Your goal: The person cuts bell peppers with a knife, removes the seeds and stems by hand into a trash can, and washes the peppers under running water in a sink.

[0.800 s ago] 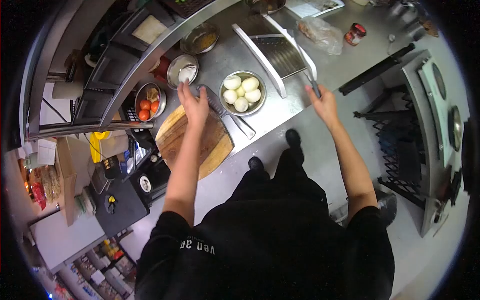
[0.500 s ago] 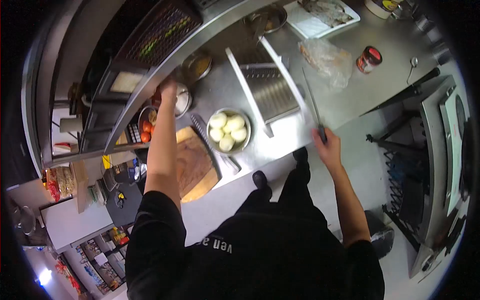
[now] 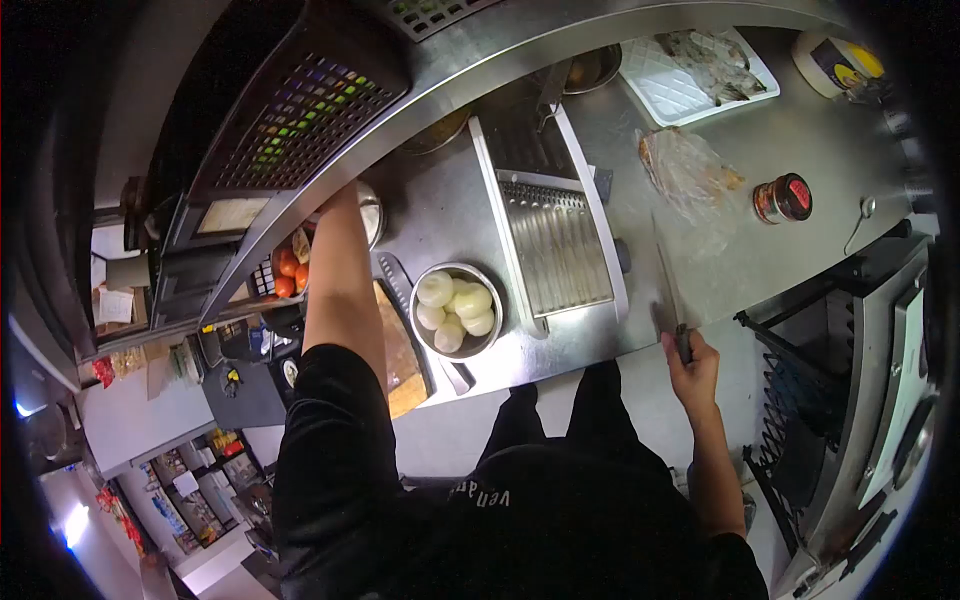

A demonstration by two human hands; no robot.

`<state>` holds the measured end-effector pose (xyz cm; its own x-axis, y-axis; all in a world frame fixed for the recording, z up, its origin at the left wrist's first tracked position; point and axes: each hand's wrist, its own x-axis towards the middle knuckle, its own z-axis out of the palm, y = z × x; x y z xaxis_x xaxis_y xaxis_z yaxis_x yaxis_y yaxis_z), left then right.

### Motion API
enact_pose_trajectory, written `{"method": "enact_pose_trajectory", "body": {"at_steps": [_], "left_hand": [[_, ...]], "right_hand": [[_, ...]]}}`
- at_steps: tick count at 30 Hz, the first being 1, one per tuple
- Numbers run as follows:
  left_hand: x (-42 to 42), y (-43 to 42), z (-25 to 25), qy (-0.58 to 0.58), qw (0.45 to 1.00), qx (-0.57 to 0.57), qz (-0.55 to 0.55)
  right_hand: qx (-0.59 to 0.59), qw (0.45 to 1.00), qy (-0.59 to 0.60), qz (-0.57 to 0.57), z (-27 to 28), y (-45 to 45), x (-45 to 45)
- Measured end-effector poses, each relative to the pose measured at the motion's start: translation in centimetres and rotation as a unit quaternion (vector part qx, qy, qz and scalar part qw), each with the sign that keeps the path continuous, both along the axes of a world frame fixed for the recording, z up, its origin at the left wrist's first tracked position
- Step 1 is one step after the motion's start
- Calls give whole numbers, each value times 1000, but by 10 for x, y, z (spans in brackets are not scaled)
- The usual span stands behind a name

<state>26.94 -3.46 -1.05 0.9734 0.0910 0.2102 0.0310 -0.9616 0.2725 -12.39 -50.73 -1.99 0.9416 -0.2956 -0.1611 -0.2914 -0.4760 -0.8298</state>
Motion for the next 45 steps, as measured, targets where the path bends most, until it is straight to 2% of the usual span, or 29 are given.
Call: {"method": "enact_pose_trajectory", "body": {"at_steps": [3,9,13,19,21,23,27,29,32,33,35,37,39,41,42,43,44,45], "left_hand": [[7,3,3,-5,1000,-2,0],[-2,-6,5,-17,1000,-9,6],[-10,-10,8,-27,999,-17,15],[-22,-11,11,-30,999,-19,31],[-27,-11,13,-30,999,-21,37],[-33,-11,15,-27,998,-27,39],[-57,-11,30,-28,998,-40,41],[-77,-15,49,-32,997,-60,37],[-120,-31,83,-35,994,-95,42],[-136,-34,85,-41,993,-97,52],[-166,-30,56,-71,991,-63,99],[-234,-37,73,-258,950,-169,49],[-314,-48,107,-219,912,-325,119],[-369,-41,63,-365,813,-442,108],[-409,-30,64,-265,698,-659,91],[-456,-20,65,-155,530,-831,63],[-492,-30,98,-256,428,-862,89],[-534,-24,105,-290,379,-874,92]], "right_hand": [[-47,999,-21,12,-2,8,-6],[-39,998,39,20,6,24,-30],[-58,998,26,25,-1,26,-38],[-9,1000,7,10,-4,23,-36],[0,1000,9,30,8,16,-26],[-66,993,-10,92,18,6,-17],[-77,985,-41,152,39,3,14],[-4,990,-34,134,54,16,26],[44,980,-32,191,59,32,36],[61,977,-32,202,65,41,37],[71,963,-44,257,80,62,40],[81,945,-49,313,94,88,34],[152,932,-19,329,108,119,25],[169,905,-64,386,109,156,15],[183,897,-66,397,114,183,8],[131,891,-30,434,119,202,3],[75,878,6,473,125,222,-4],[96,849,34,518,132,249,-13]]}}
